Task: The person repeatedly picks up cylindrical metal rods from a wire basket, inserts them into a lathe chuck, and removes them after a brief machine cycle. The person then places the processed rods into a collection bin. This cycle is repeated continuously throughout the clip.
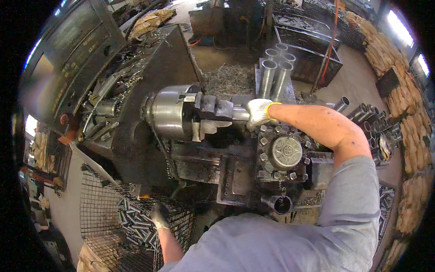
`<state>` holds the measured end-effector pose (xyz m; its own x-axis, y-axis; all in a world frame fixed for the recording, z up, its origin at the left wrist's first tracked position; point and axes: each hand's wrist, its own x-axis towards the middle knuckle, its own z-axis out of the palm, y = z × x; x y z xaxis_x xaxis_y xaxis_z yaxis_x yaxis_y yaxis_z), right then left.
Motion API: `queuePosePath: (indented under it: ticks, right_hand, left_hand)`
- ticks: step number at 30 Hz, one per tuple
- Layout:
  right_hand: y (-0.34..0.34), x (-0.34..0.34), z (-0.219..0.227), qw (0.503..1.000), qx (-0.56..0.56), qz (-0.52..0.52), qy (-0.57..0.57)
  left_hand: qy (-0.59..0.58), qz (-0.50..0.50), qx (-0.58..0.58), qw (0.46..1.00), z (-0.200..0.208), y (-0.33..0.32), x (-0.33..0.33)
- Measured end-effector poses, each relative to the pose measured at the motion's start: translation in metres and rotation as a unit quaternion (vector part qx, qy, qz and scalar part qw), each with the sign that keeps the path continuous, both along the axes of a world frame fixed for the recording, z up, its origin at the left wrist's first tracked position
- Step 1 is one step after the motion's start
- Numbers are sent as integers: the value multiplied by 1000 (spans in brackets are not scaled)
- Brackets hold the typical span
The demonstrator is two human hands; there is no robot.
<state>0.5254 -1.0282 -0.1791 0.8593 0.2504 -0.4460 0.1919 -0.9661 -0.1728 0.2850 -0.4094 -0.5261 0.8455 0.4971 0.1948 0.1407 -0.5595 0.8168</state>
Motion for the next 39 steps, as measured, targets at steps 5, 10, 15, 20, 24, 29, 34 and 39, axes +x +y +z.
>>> queuePosePath:
  ticks: [5, 10, 15, 20, 24, 29, 34, 39]
  right_hand:
    - [4, -5, -14, 993, -66, 36, -86]
    - [6, -1, -16, 995, 22, 38, -89]
    - [-16, 9, 0, 996, 84, 9, 6]
    - [-12, 21, -9, 995, -35, -5, 92]
    - [15, 30, -20, 990, 107, -55, 77]
    - [-10, -21, 21, 988, 33, -48, -141]
    - [-33, -168, 74, 851, 307, -214, -368]
    - [-29, -290, 52, 756, 351, -361, -419]
  left_hand:
    - [-1, 60, -320, 945, -3, 51, 43]
    - [-30, 180, -442, 878, 57, 14, 61]
    - [-46, 248, -478, 842, 76, 7, 64]
    - [38, 142, -609, 779, 98, 40, 51]
    - [73, 61, -656, 749, 103, 50, 48]
    - [23, 62, -566, 822, 82, 47, 58]
    - [68, 160, 22, 985, 167, -3, 33]
    - [-328, 5, 365, 871, 383, -68, 93]
